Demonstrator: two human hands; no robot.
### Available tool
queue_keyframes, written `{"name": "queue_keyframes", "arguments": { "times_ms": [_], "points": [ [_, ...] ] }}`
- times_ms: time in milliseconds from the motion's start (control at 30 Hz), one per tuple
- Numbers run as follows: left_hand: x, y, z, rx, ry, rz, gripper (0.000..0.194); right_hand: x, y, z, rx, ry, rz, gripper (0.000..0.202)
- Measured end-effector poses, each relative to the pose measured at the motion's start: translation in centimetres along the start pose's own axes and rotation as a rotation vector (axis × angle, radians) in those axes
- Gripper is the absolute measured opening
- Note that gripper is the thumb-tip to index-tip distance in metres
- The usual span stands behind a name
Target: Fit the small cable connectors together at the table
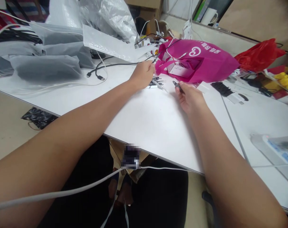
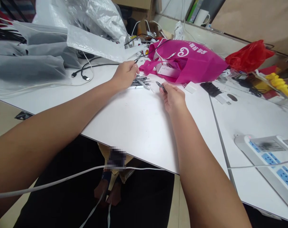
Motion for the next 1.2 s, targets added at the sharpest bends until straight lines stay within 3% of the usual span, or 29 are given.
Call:
{"name": "queue_keyframes", "arguments": {
  "times_ms": [133, 233, 400, 567, 833, 967, 1067, 1200],
  "points": [
    [-0.3, 0.7, 0.7, 0.226, -0.18, 0.014, 0.049, 1.4, 1.0, 0.3, -0.084, 0.097, -0.029, 0.033],
    [-0.1, 1.2, 0.3, 0.229, -0.186, 0.002, 0.048, 1.6, 1.5, 0.4, -0.274, 0.188, 0.017, 0.029],
    [0.1, 0.4, -0.6, 0.038, -0.034, -0.103, 0.041, 0.1, 0.1, -0.4, -0.594, 0.357, -0.027, 0.026],
    [-0.4, -1.3, -0.7, -0.242, 0.222, -0.198, 0.032, -0.3, -0.1, -1.1, -0.581, 0.437, -0.021, 0.015],
    [-0.4, -1.4, -0.7, -0.382, 0.303, -0.264, 0.011, -0.7, -0.4, -1.6, -0.612, 0.529, -0.043, 0.01],
    [-0.4, -1.7, -0.3, -0.412, 0.292, -0.292, 0.01, -2.0, -1.2, -2.2, -0.672, 0.558, -0.099, 0.011],
    [-0.1, -1.1, -0.3, -0.317, 0.253, -0.271, 0.024, -2.5, -1.4, -2.5, -0.688, 0.549, -0.105, 0.011],
    [0.4, 0.7, 0.2, -0.027, 0.016, -0.209, 0.047, -2.6, -1.4, -2.4, -0.691, 0.548, -0.114, 0.011]
  ]
}}
Point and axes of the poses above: each hand's wrist, its own x-axis towards the middle knuckle, its own y-axis out of the back of the hand, z = x × y, the point moved 6 cm from there along x, towards the middle knuckle, and after that the axes turned 4 degrees about z, right-handed, at the moved point
